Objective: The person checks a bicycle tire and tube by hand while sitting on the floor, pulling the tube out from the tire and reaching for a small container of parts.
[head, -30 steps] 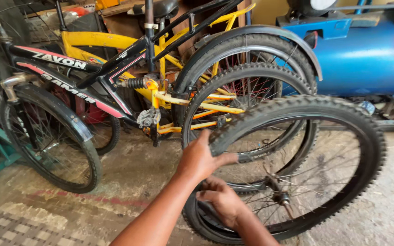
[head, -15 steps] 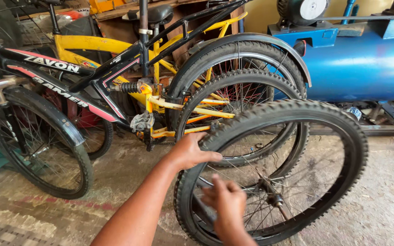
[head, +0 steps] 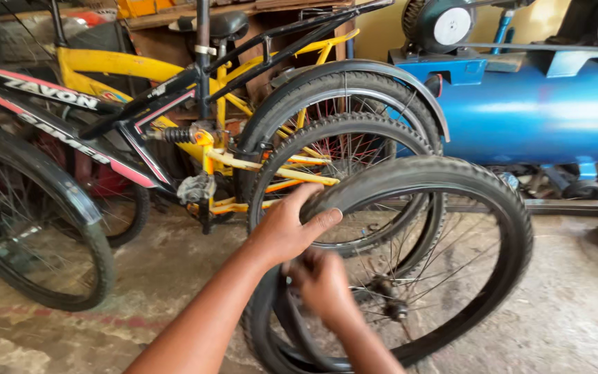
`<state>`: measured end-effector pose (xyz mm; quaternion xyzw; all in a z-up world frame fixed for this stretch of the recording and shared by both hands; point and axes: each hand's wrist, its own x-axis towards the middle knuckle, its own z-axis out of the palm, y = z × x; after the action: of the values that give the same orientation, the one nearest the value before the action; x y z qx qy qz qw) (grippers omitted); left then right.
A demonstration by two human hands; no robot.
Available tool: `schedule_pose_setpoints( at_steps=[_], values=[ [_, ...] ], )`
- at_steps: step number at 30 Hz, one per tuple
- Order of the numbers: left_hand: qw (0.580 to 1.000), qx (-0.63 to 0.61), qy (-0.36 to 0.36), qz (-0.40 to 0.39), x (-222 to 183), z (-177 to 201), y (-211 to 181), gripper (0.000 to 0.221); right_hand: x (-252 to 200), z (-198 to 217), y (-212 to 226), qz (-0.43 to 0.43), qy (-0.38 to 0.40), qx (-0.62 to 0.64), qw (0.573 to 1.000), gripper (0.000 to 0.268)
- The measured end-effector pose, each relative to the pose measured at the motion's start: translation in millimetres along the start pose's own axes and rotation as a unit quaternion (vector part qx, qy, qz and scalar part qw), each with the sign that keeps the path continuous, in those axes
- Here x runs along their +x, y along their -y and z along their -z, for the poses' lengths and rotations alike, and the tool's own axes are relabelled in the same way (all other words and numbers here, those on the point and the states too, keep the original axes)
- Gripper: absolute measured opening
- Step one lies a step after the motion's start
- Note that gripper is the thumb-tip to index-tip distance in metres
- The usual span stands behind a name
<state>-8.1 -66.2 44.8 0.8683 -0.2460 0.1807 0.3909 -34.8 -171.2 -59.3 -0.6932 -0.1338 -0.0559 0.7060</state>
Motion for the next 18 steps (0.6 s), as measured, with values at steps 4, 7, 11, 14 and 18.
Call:
schedule_pose_setpoints(
  at_steps=[4,7,11,14,18],
  values=[
    [0.981,0.137,-0.102,-0.096,-23.5,2.5,-14.2,0.075,21.9,46.5,33.8,-0.031,-0.106,0.197,0.974,0.017],
    [0.97,0.224,-0.09,-0.013,-23.4,2.1,-28.5,0.079,24.0,66.2,50.0,0.012,-0.087,0.332,0.939,0.017],
    [0.962,0.266,-0.049,0.039,-7.3,-2.6,-36.5,0.089,12.6,61.3,44.1,-0.057,-0.148,0.338,0.928,0.016],
    [0.963,0.263,-0.048,0.003,0.7,-7.7,-33.0,0.087,-2.8,43.4,26.1,-0.118,-0.151,0.265,0.945,0.019],
    [0.963,0.264,-0.044,-0.024,8.5,-11.4,-36.1,0.091,-11.4,30.4,16.9,-0.104,-0.059,0.268,0.956,0.023]
  ],
)
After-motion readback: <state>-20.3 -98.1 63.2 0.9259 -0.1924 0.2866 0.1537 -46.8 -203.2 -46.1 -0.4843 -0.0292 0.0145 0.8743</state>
